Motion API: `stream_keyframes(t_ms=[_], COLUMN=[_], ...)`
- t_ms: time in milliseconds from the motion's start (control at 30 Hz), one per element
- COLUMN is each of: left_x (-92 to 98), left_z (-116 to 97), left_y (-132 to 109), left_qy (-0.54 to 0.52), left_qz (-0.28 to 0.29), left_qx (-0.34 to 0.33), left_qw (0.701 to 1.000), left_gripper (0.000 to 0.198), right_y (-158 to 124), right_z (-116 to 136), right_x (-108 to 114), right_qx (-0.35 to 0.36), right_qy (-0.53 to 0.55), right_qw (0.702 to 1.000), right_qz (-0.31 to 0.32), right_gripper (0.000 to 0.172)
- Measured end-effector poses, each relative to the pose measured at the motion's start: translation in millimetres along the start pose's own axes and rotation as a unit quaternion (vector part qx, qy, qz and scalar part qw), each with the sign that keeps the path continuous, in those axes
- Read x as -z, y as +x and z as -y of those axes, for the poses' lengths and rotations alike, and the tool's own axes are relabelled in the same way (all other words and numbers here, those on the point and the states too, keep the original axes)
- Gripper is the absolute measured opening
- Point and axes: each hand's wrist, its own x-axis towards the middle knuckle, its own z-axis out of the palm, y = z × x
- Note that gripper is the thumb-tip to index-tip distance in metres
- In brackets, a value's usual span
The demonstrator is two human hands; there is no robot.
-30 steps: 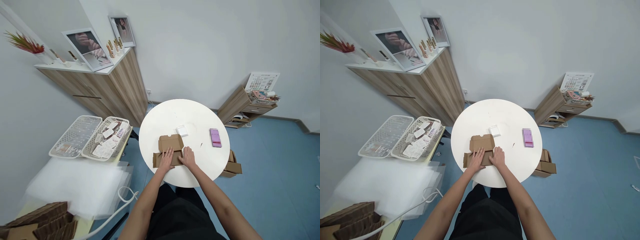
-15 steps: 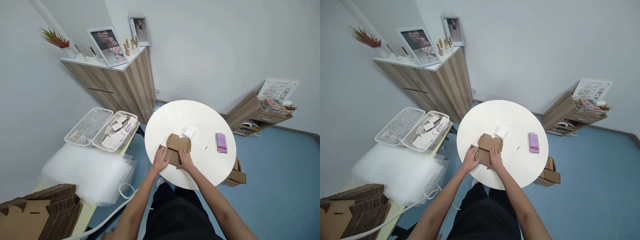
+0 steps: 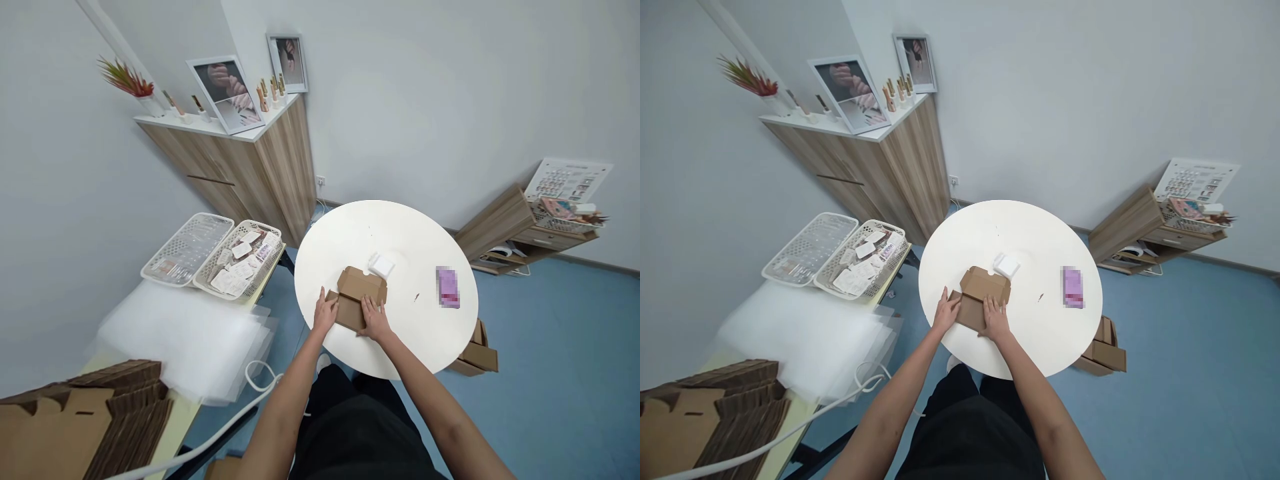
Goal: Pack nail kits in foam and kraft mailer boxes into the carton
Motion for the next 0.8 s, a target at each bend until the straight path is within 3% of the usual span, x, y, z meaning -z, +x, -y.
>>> stream_keyframes(t_ms=[167,333,433,567,667,800], left_x=[10.5,14.7,14.1,21.4,33.4,44.7], left_z=[4,2,-1,3,9,9], left_y=[9,16,18,24,28,28], left_qy=[-0.073,-0.072,-0.07,-0.085,-0.097,-0.131], left_qz=[0.048,0.036,0.023,0.032,0.043,0.062], left_qx=[0.004,-0.01,0.039,0.138,0.163,0.159], left_qw=[0.996,0.997,0.997,0.986,0.981,0.977], left_gripper=[0.044,0.06,0.066,0.039,0.015,0.017], right_y=[1,2,2,2,2,3], right_z=[0,1,1,0,0,0], right_x=[-2,-2,-2,-1,0,-1], right_qx=[-0.003,-0.004,-0.002,-0.002,0.005,-0.001], right_qy=[0.0,-0.001,0.002,0.009,0.013,0.013], right_qw=[1.0,1.0,1.0,1.0,1.0,1.0], right_qz=[-0.001,0.006,0.003,0.011,0.011,0.008], right_gripper=[0.125,0.122,0.123,0.125,0.124,0.126])
